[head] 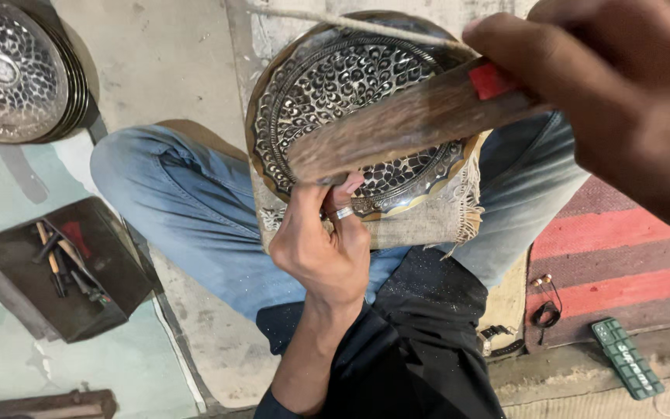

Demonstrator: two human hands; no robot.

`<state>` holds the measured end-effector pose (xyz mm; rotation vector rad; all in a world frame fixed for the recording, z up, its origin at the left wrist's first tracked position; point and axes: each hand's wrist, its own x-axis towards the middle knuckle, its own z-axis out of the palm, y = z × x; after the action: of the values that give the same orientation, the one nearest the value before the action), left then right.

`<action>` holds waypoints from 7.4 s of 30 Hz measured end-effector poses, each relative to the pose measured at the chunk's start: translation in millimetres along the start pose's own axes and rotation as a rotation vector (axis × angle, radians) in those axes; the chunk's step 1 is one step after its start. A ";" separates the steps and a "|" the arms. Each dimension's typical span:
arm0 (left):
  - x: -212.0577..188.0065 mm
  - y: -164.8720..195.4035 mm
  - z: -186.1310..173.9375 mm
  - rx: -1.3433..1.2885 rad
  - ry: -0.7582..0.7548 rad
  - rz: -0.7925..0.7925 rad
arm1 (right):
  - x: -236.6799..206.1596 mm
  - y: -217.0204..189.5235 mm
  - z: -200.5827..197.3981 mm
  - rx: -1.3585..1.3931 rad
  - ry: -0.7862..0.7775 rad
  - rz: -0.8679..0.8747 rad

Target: The person sits cross-legged on the floor with an engraved brass plate resting on a cloth-covered cushion on their lap. They hold a punch against the plate's surface and repeatedly strike it with a wooden mallet, repositioning the punch across the floral pattern to work the metal design.

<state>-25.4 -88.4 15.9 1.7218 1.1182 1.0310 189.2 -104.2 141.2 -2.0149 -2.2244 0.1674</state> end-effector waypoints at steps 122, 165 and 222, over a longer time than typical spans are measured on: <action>32.9 -1.1 -20.2 0.056 -0.369 0.072 | -38.2 -0.2 15.0 0.067 0.019 0.153; 21.0 15.7 -15.8 -0.424 -0.107 -0.140 | -103.4 33.8 39.5 0.150 0.004 0.567; -4.3 -2.7 -3.1 0.015 -0.110 0.023 | -35.1 -1.2 -3.6 -0.088 0.001 0.034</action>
<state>-30.2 -91.2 13.6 1.7850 1.0406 0.9320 192.0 -139.3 144.1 -2.0972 -2.2360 0.0732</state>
